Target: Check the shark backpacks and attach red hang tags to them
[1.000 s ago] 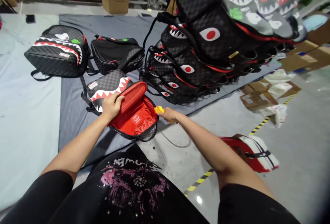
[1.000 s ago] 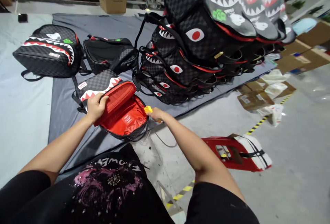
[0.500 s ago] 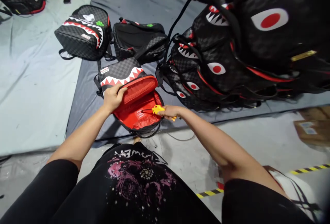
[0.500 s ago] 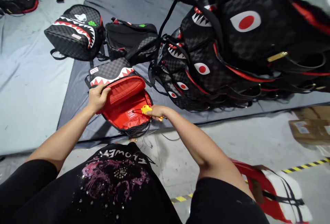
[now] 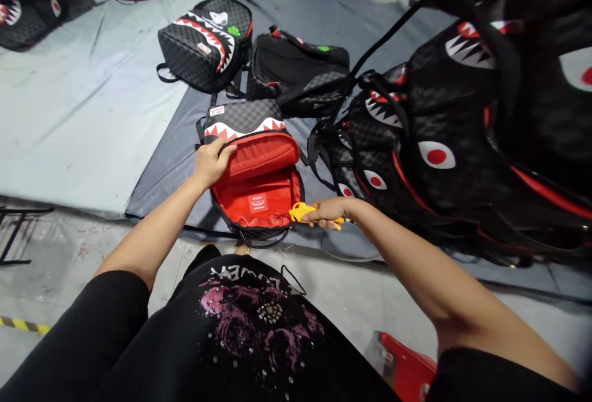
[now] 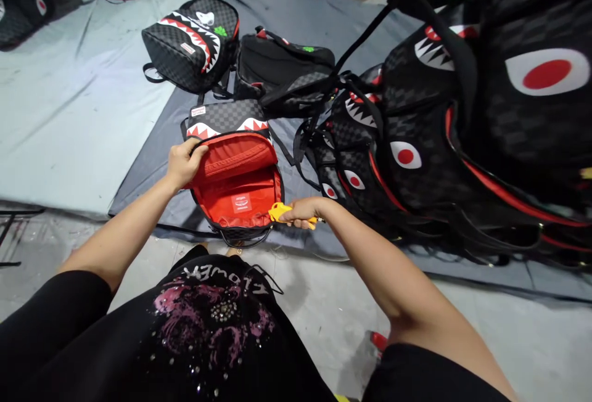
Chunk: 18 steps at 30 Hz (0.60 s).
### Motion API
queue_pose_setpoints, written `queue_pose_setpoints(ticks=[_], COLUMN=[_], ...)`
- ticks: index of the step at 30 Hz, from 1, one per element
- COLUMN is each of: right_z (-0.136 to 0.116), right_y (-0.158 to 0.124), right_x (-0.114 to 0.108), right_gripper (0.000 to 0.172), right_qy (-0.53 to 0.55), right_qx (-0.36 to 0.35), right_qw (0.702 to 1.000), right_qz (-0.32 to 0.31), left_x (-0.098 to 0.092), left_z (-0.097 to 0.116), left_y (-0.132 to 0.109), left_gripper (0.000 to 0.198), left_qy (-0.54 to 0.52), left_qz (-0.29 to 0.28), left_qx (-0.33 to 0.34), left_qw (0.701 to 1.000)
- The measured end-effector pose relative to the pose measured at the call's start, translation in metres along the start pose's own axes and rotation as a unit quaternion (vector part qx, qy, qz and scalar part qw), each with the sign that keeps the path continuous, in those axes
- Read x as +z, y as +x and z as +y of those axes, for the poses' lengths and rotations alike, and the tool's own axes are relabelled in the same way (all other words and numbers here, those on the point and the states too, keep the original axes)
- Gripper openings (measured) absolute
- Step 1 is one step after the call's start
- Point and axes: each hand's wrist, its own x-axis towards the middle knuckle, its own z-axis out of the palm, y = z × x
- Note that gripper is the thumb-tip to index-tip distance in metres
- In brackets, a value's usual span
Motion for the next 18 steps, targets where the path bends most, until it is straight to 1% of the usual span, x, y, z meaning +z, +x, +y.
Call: queue_pose_setpoints(ticks=[1,2,3,6,8,11,14,16,18], right_z=[0.003,0.007,0.01,0.021,0.026,0.029,0.032,0.04,0.053], right_y=[0.001,0.002,0.003,0.009,0.013,0.015,0.011,0.009,0.011], right_x=[0.0,0.0,-0.001,-0.002,-0.002,-0.001,0.001,0.006,0.018], right_gripper=[0.045,0.048,0.05,0.052,0.052,0.054,0.059,0.06,0.058], right_qy=[0.015,0.033,0.051,0.088,0.107,0.141,0.205,0.253,0.277], right_qx=[-0.01,-0.023,-0.036,-0.06,-0.08,-0.136,-0.188,-0.207,-0.21], right_qw=[1.0,0.999,0.998,0.994,0.989,0.979,0.96,0.942,0.932], right_qz=[-0.018,-0.022,-0.014,0.038,0.056,0.052,0.044,0.071,0.101], left_x=[0.0,-0.001,-0.001,-0.002,-0.002,-0.002,-0.003,-0.005,-0.009], left_z=[0.001,0.002,0.003,0.006,0.007,0.008,0.013,0.022,0.033], left_y=[-0.001,-0.002,-0.003,-0.005,-0.005,-0.003,-0.006,-0.016,-0.036], left_gripper=[0.035,0.034,0.034,0.035,0.035,0.035,0.034,0.034,0.037], left_qy=[0.007,0.014,0.019,0.031,0.036,0.045,0.054,0.058,0.053], left_qz=[-0.001,-0.002,-0.002,-0.002,-0.007,-0.007,-0.007,-0.018,-0.056], left_qx=[-0.007,-0.013,-0.017,-0.021,-0.021,-0.027,-0.029,-0.008,0.044], left_qw=[1.0,1.0,1.0,0.999,0.999,0.999,0.998,0.998,0.996])
